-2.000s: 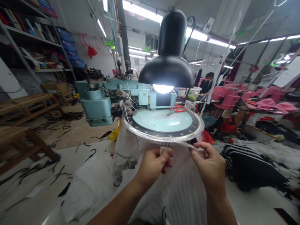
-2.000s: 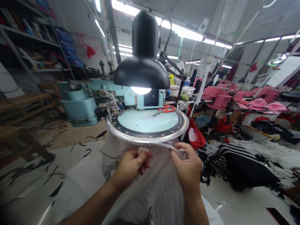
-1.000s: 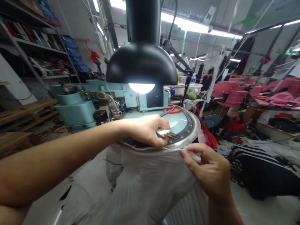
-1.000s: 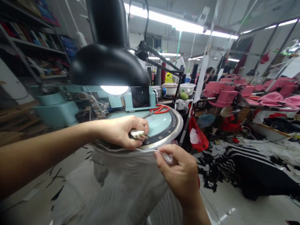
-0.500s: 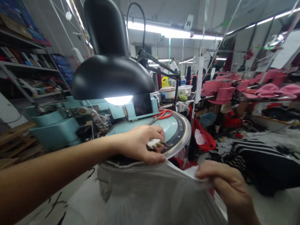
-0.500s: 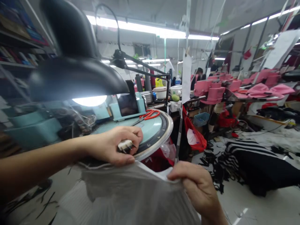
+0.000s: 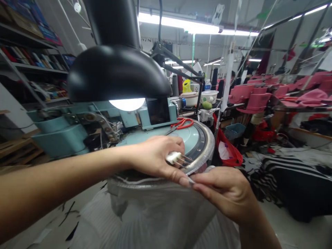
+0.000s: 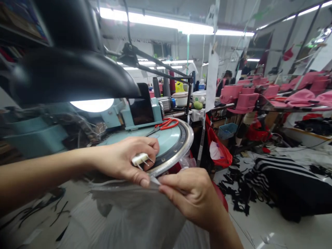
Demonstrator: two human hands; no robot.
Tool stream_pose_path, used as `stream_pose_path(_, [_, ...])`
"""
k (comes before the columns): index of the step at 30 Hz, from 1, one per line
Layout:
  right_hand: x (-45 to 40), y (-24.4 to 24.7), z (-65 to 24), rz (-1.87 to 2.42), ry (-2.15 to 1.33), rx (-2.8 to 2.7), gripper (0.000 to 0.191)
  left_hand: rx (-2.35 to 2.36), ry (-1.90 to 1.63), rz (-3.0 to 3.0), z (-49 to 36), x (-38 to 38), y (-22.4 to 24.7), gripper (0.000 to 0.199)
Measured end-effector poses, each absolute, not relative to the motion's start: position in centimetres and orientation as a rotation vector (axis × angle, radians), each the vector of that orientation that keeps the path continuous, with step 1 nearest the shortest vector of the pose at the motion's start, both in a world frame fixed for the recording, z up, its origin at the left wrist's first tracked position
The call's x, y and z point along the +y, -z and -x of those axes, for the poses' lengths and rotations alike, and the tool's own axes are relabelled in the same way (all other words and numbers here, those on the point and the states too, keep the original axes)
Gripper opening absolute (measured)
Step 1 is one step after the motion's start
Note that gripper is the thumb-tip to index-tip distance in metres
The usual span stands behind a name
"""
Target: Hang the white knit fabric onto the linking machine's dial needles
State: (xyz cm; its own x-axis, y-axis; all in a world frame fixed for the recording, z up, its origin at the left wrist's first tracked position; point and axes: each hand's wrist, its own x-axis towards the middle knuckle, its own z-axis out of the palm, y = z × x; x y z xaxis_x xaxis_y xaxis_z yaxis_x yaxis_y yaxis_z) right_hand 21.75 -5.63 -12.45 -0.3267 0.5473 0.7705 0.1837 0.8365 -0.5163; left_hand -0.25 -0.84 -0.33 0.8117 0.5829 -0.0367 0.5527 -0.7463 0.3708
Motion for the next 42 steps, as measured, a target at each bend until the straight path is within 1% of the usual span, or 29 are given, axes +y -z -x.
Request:
stream_pose_path(2, [-5.8,12.3,-21.7,0.486,-0.372,-1.878,0.011,0.801,-0.125,-2.62,0.5,-0.6,0.5,0.05])
stream_pose_path(4, [-5.8,12.2,-21.6,0.516,-0.278,-1.824,0.013,0.734,-0.136,-2.609,0.7,-0.4,0.5,0.051])
stream_pose_path(7, [-5.5,12.3,-21.4,0.653,-0.125,-1.743,0.009,0.674,-0.138,-2.582,0.9,-0.3,0.4,0.033])
stream_pose_path(10, [-5.3,12.6,-21.5,0.748,-0.133,-1.775,0.009,0.676,-0.098,-2.581,0.7,-0.5,0.2,0.021])
stream_pose_path(14, [-5.5,12.7,-21.4,0.717,-0.301,-1.761,0.004,0.818,-0.114,-2.632,0.0,-0.8,0.1,0.022])
stream_pose_path(18, [-5.3,11.5,-21.3,0.852,-0.276,-1.68,0.004,0.937,-0.099,-2.629,-0.8,-1.0,0.3,0.017])
stream_pose_path(21, [-3.6,10.9,-23.7,0.952,-0.326,-1.792,0.004,0.959,-0.095,-2.623,-1.3,-1.0,0.2,0.018])
stream_pose_path(23, [-2.4,12.0,-26.8,1.031,-0.414,-1.984,0.008,0.954,-0.08,-2.63,-1.5,-0.8,0.1,0.013])
stream_pose_path(24, [-2.0,13.2,-28.5,1.061,-0.488,-2.087,0.013,0.946,-0.073,-2.637,-1.6,-0.7,0.1,0.01])
stream_pose_path(25, [-1.9,14.6,-30.1,1.055,-0.644,-2.175,0.024,0.932,-0.064,-2.644,-1.7,-0.6,0.0,0.008])
stream_pose_path(27, [-2.7,17.9,-32.4,1.0,-1.022,-2.069,0.044,0.886,-0.029,-2.652,-1.7,-0.3,0.0,0.006])
stream_pose_path(28, [-3.4,19.4,-32.9,0.971,-1.197,-1.907,0.049,0.859,-0.016,-2.662,-1.8,-0.2,0.0,0.006])
stream_pose_path(29, [-4.3,20.6,-33.0,0.936,-1.298,-1.779,0.053,0.833,-0.011,-2.676,-1.8,-0.1,0.0,0.006])
stream_pose_path(30, [-5.1,21.4,-32.8,0.923,-1.297,-1.719,0.055,0.811,-0.012,-2.692,-1.9,0.1,0.1,0.006])
stream_pose_path(32, [-6.2,21.6,-31.8,0.922,-1.147,-1.772,0.053,0.785,-0.033,-2.719,-2.0,0.3,0.2,0.007])
stream_pose_path(34, [-6.3,20.4,-30.8,0.893,-0.937,-1.9,0.039,0.775,-0.052,-2.724,-2.1,0.4,0.3,0.009])
stream_pose_path(36, [-5.6,18.6,-30.4,0.782,-0.828,-1.95,0.028,0.764,-0.051,-2.715,-2.2,0.4,0.4,0.01])
stream_pose_path(39, [-4.2,15.9,-30.0,0.518,-0.887,-1.958,0.036,0.759,-0.069,-2.703,-2.2,0.4,0.5,0.014])
stream_pose_path(40, [-3.8,15.2,-29.6,0.491,-0.905,-1.974,0.038,0.755,-0.086,-2.701,-2.2,0.5,0.6,0.017])
stream_pose_path(42, [-3.2,13.8,-28.5,0.544,-0.847,-2.025,0.034,0.746,-0.118,-2.691,-2.3,0.5,0.7,0.023])
